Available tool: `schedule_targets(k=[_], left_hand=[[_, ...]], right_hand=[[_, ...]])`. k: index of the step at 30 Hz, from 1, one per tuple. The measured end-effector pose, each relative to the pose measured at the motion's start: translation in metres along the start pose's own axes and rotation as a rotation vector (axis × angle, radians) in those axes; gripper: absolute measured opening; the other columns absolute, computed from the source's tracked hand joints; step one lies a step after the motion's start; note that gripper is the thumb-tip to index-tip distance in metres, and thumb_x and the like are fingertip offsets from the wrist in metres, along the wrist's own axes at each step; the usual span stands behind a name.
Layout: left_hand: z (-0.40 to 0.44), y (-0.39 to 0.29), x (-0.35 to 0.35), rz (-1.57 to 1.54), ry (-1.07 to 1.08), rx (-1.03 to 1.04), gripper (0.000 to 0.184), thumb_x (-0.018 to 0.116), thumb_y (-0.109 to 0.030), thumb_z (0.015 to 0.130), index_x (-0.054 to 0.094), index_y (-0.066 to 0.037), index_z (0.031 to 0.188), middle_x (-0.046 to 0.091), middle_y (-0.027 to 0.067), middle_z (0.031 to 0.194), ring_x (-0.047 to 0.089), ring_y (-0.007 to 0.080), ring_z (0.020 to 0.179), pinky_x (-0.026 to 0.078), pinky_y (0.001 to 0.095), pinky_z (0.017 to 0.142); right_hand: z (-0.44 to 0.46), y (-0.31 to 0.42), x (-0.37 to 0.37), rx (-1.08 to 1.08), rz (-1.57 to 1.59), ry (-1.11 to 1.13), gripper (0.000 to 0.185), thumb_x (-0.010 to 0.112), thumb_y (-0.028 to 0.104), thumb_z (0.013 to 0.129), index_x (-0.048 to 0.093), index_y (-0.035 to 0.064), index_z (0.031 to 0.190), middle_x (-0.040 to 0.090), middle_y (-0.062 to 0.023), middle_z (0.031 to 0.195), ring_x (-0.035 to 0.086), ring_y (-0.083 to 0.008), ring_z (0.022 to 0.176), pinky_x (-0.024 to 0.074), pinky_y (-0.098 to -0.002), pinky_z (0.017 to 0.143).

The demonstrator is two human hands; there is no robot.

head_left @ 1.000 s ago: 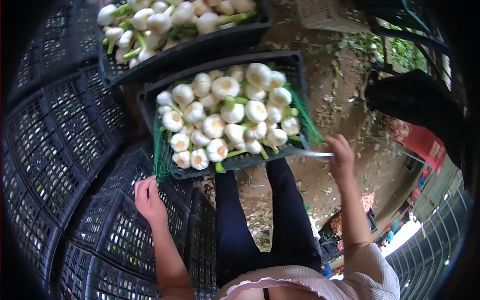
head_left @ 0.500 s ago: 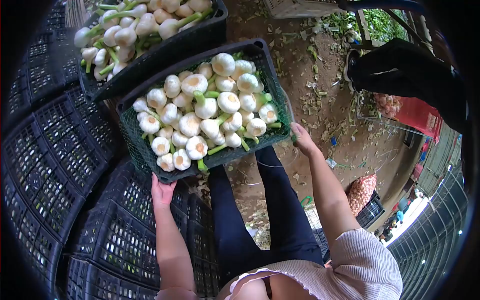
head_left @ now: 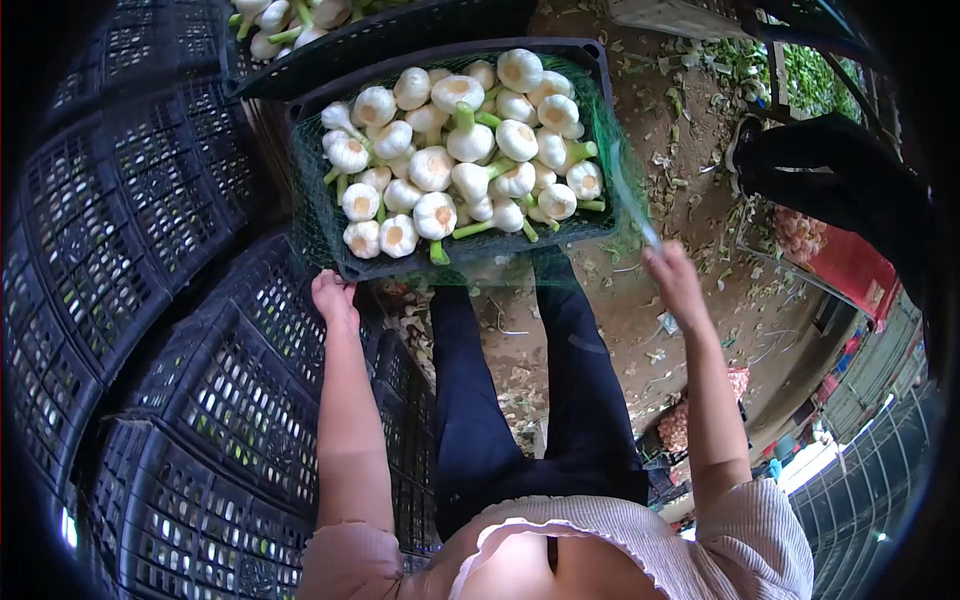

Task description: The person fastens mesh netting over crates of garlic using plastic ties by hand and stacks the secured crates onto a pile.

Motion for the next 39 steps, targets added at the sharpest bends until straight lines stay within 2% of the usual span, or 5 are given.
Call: schedule_targets(k=[12,18,26,34,39], left_hand=[[-0.1,-0.145,0.087,0.136,0.327,0.433,0.018,0.051,-0.014,0.085,0.051,-0.001,0.098,0.056,0.006,0.086,0.052,0.0113,0.071,0.044,0.0247,0.071],[-0.147,-0.137,-0.035,0.275,-0.5,0.776,0.047,0.053,0.001,0.075,0.038,-0.002,0.119,0.04,0.0143,0.121,0.042,0.0205,0.108,0.034,0.0302,0.091],[-0.089,-0.127,0.057,1.093,0.14,0.819,0.119,0.081,-0.022,0.046,0.004,-0.007,0.135,0.009,0.0228,0.138,0.01,0.034,0.128,0.011,0.0405,0.105],[-0.081,-0.095,0.19,1.125,0.712,1.461,0.01,0.053,-0.001,0.071,0.053,-0.007,0.079,0.058,0.0091,0.1,0.051,0.0295,0.1,0.041,0.0374,0.081],[-0.099,-0.083,0.158,0.56,0.529,0.763,0.022,0.045,-0.001,0.072,0.042,-0.005,0.093,0.048,0.0048,0.069,0.046,0.0132,0.063,0.04,0.0281,0.06]], right_hand=[[0.038,0.134,-0.039,-0.079,0.465,-0.114,0.02,0.047,0.024,0.088,0.055,0.0086,0.078,0.052,0.0055,0.067,0.034,-0.0018,0.053,0.0261,-0.0162,0.048],[0.044,0.093,-0.097,-0.217,0.297,-0.44,0.039,0.039,0.032,0.089,0.052,0.0021,0.111,0.055,-0.0009,0.096,0.049,-0.0073,0.083,0.0381,-0.0188,0.072],[0.091,0.135,0.007,-0.417,-0.284,0.139,0.113,0.082,0.015,0.043,0.014,0.0126,0.135,0.026,-0.0153,0.135,0.036,-0.0308,0.118,0.0338,-0.0356,0.096],[0.112,0.18,0.154,-0.796,-0.689,0.459,0.048,0.072,0.023,0.062,0.048,0.0091,0.101,0.046,-0.0124,0.099,0.057,-0.0296,0.08,0.0471,-0.0363,0.069],[0.099,0.171,0.135,-0.548,0.154,0.251,0.015,0.057,0.009,0.078,0.047,0.008,0.089,0.05,-0.005,0.073,0.053,-0.013,0.067,0.0431,-0.0291,0.057]])
Point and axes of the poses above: each hand's wrist, its own z-axis towards the middle knuckle, its own x-axis out of the palm, y = z × x, the point moved 4 cm from there along z, towards the middle knuckle
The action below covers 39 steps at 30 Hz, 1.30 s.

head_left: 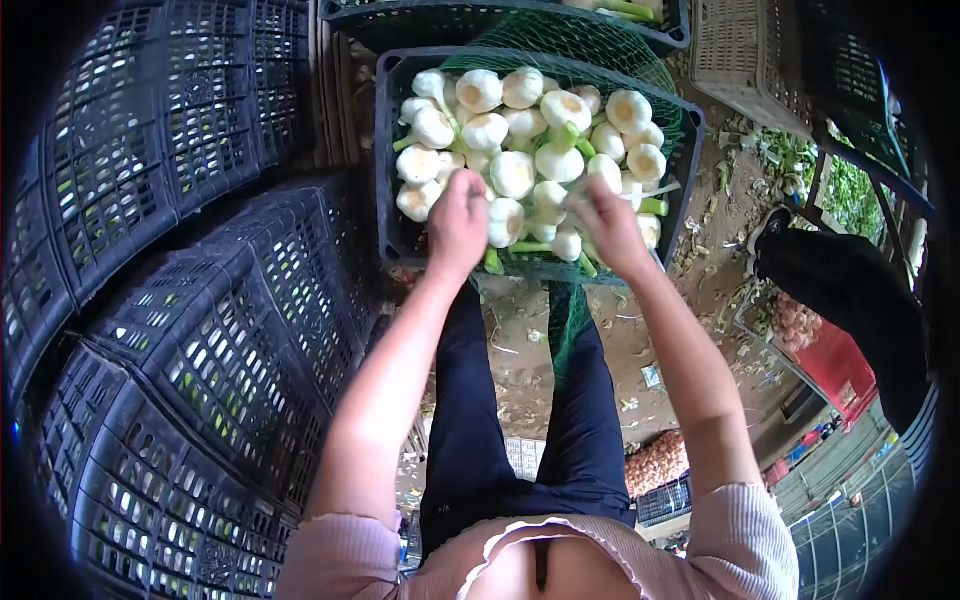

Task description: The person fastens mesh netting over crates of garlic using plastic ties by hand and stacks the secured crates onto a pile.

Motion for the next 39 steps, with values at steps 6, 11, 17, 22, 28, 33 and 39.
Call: schedule_targets(k=[6,11,17,22,28,33,39], left_hand=[[0.009,-0.035,0.007,0.326,0.306,0.219,0.088,0.063,-0.008,0.064,0.011,-0.008,0.135,0.05,0.0099,0.089,0.047,0.0206,0.078,0.038,0.0296,0.08],[0.027,0.014,0.026,-0.143,0.404,0.347,0.056,0.066,-0.015,0.062,0.045,-0.007,0.113,0.053,0.0119,0.103,0.049,0.0297,0.098,0.035,0.0372,0.088],[0.029,-0.016,0.021,-0.059,0.353,0.183,0.019,0.054,-0.021,0.072,0.056,-0.004,0.081,0.058,0.0104,0.087,0.049,0.0279,0.083,0.037,0.0358,0.078],[0.026,-0.026,0.015,-0.075,0.211,0.28,0.012,0.049,-0.014,0.073,0.052,-0.002,0.075,0.055,0.0133,0.077,0.05,0.0315,0.074,0.039,0.037,0.069],[0.04,-0.034,0.011,-0.19,0.194,0.252,0.011,0.05,-0.011,0.073,0.052,-0.001,0.073,0.054,0.0116,0.07,0.051,0.0249,0.067,0.039,0.0349,0.061],[0.052,-0.035,0.032,-0.499,-0.435,-0.377,0.009,0.049,-0.007,0.076,0.052,0.0,0.071,0.055,0.0093,0.064,0.049,0.0163,0.059,0.04,0.0309,0.059],[0.027,-0.077,0.034,0.088,-0.25,0.029,0.016,0.047,-0.002,0.076,0.052,-0.001,0.091,0.052,0.0138,0.085,0.053,0.0264,0.078,0.043,0.0355,0.07]], right_hand=[[0.013,0.053,0.015,0.077,0.1,-0.287,0.008,0.041,0.007,0.078,0.046,0.0057,0.084,0.054,-0.01,0.071,0.053,-0.0237,0.063,0.0415,-0.0364,0.058],[0.003,0.096,0.041,-0.322,-0.443,0.086,0.015,0.05,0.002,0.068,0.048,0.0061,0.082,0.054,-0.0123,0.082,0.055,-0.0322,0.069,0.0446,-0.0395,0.057],[0.0,0.133,-0.043,-0.487,-0.272,-0.12,0.019,0.057,0.008,0.072,0.055,0.0049,0.09,0.056,-0.0059,0.087,0.057,-0.0203,0.071,0.0459,-0.0311,0.06],[0.04,0.069,-0.165,-0.113,-0.568,-0.441,0.071,0.072,0.012,0.065,0.034,0.005,0.124,0.057,-0.0164,0.094,0.056,-0.0252,0.086,0.0441,-0.0338,0.077],[0.045,0.067,-0.018,0.169,-0.843,0.979,0.082,0.076,0.046,0.052,0.044,-0.0036,0.109,0.058,-0.0222,0.091,0.055,-0.034,0.09,0.0442,-0.0376,0.077],[0.003,0.045,0.015,-0.317,-0.695,0.447,0.092,0.078,0.045,0.045,0.036,-0.0052,0.109,0.057,-0.0204,0.081,0.056,-0.0351,0.079,0.0458,-0.0403,0.068],[0.022,0.004,0.077,-0.067,0.119,-0.211,0.028,0.058,0.018,0.074,0.053,0.0013,0.095,0.057,-0.0128,0.082,0.057,-0.0278,0.075,0.0456,-0.0367,0.067]])
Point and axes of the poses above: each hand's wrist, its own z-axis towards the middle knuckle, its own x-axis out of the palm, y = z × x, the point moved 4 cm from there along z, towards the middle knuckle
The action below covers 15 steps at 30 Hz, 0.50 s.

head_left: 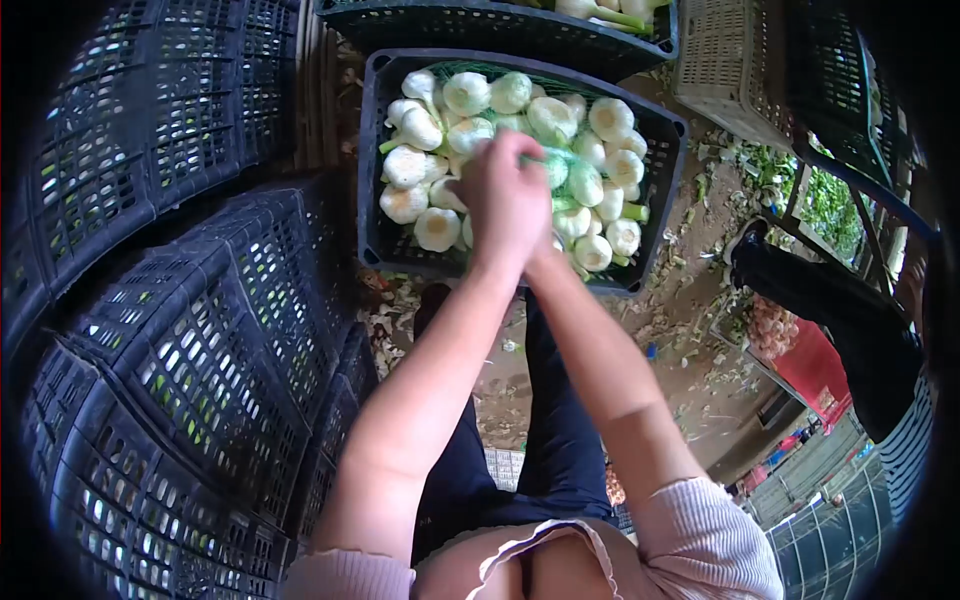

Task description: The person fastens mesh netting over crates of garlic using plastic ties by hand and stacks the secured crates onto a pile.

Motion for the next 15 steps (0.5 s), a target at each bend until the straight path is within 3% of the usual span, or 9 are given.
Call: schedule_targets(k=[2,3,5,7,8,9,10,12,15], left_hand=[[-0.017,-0.027,-0.012,0.191,0.089,0.265,0.02,0.046,-0.001,0.077,0.05,-0.001,0.096,0.05,0.0112,0.088,0.052,0.0231,0.081,0.042,0.0338,0.071],[-0.027,-0.036,-0.018,0.153,0.415,0.058,0.039,0.055,-0.01,0.076,0.044,0.0,0.112,0.046,0.0172,0.111,0.044,0.0318,0.106,0.036,0.039,0.09],[-0.049,-0.042,-0.045,0.044,0.412,0.248,0.063,0.065,-0.017,0.069,0.035,0.001,0.12,0.039,0.0188,0.12,0.033,0.0339,0.116,0.03,0.0409,0.095],[-0.047,-0.024,-0.074,0.129,0.291,0.333,0.093,0.076,-0.026,0.056,0.022,0.001,0.128,0.028,0.0212,0.13,0.022,0.036,0.124,0.023,0.0425,0.1],[-0.047,-0.005,-0.084,0.271,0.182,0.316,0.111,0.081,-0.031,0.047,0.015,0.001,0.131,0.02,0.0228,0.134,0.016,0.037,0.126,0.02,0.0432,0.102],[-0.036,0.022,-0.075,0.31,0.19,0.203,0.123,0.082,-0.037,0.038,0.011,-0.006,0.134,0.011,0.0244,0.135,0.011,0.0396,0.127,0.014,0.0519,0.101],[-0.025,0.042,-0.056,0.361,0.232,0.212,0.124,0.081,-0.038,0.04,0.008,-0.005,0.134,0.008,0.0238,0.137,0.008,0.0388,0.128,0.011,0.0521,0.101],[0.001,0.064,0.0,0.411,0.217,0.323,0.1,0.069,-0.038,0.063,0.006,-0.012,0.136,0.004,0.0215,0.139,0.005,0.0366,0.129,0.007,0.0551,0.099],[0.024,0.048,0.015,0.389,0.115,0.51,0.092,0.063,-0.039,0.068,0.006,-0.021,0.137,0.003,0.0108,0.142,0.003,0.0341,0.13,0.006,0.0568,0.099]], right_hand=[[0.0,0.012,-0.002,0.007,0.139,-0.126,0.029,0.055,0.015,0.078,0.052,0.001,0.103,0.058,-0.0098,0.082,0.058,-0.0227,0.075,0.0456,-0.034,0.067],[0.001,0.013,-0.005,0.038,0.199,-0.163,0.029,0.053,0.014,0.08,0.052,0.0008,0.107,0.058,-0.0083,0.081,0.058,-0.0201,0.075,0.0455,-0.0326,0.067],[0.009,0.005,-0.017,0.195,0.323,-0.206,0.031,0.055,0.015,0.079,0.052,0.0014,0.106,0.059,-0.0131,0.079,0.059,-0.0248,0.074,0.0459,-0.0337,0.064],[0.02,0.022,-0.033,0.014,-0.324,-0.201,0.029,0.057,0.014,0.076,0.053,0.0026,0.103,0.059,-0.0174,0.078,0.059,-0.0298,0.071,0.0458,-0.0355,0.06],[0.023,0.033,-0.038,-0.048,-0.351,-0.108,0.028,0.057,0.014,0.076,0.053,0.0032,0.101,0.058,-0.0185,0.079,0.058,-0.0318,0.071,0.0455,-0.0369,0.06],[0.02,0.048,-0.044,-0.104,-0.377,-0.004,0.027,0.057,0.014,0.075,0.053,0.0037,0.099,0.058,-0.0196,0.079,0.057,-0.0338,0.071,0.0453,-0.0383,0.059],[0.014,0.062,-0.045,-0.159,-0.402,0.111,0.026,0.058,0.014,0.074,0.053,0.0043,0.097,0.057,-0.0207,0.079,0.056,-0.0357,0.071,0.045,-0.0397,0.059],[0.012,0.072,-0.046,-0.25,-0.581,0.316,0.03,0.057,0.009,0.065,0.051,0.007,0.094,0.056,-0.0147,0.073,0.057,-0.0326,0.068,0.0459,-0.0392,0.057],[0.022,0.091,-0.051,-0.384,-0.979,0.584,0.038,0.062,0.008,0.058,0.051,0.0099,0.094,0.057,-0.0097,0.078,0.06,-0.0277,0.067,0.0478,-0.0367,0.056]])
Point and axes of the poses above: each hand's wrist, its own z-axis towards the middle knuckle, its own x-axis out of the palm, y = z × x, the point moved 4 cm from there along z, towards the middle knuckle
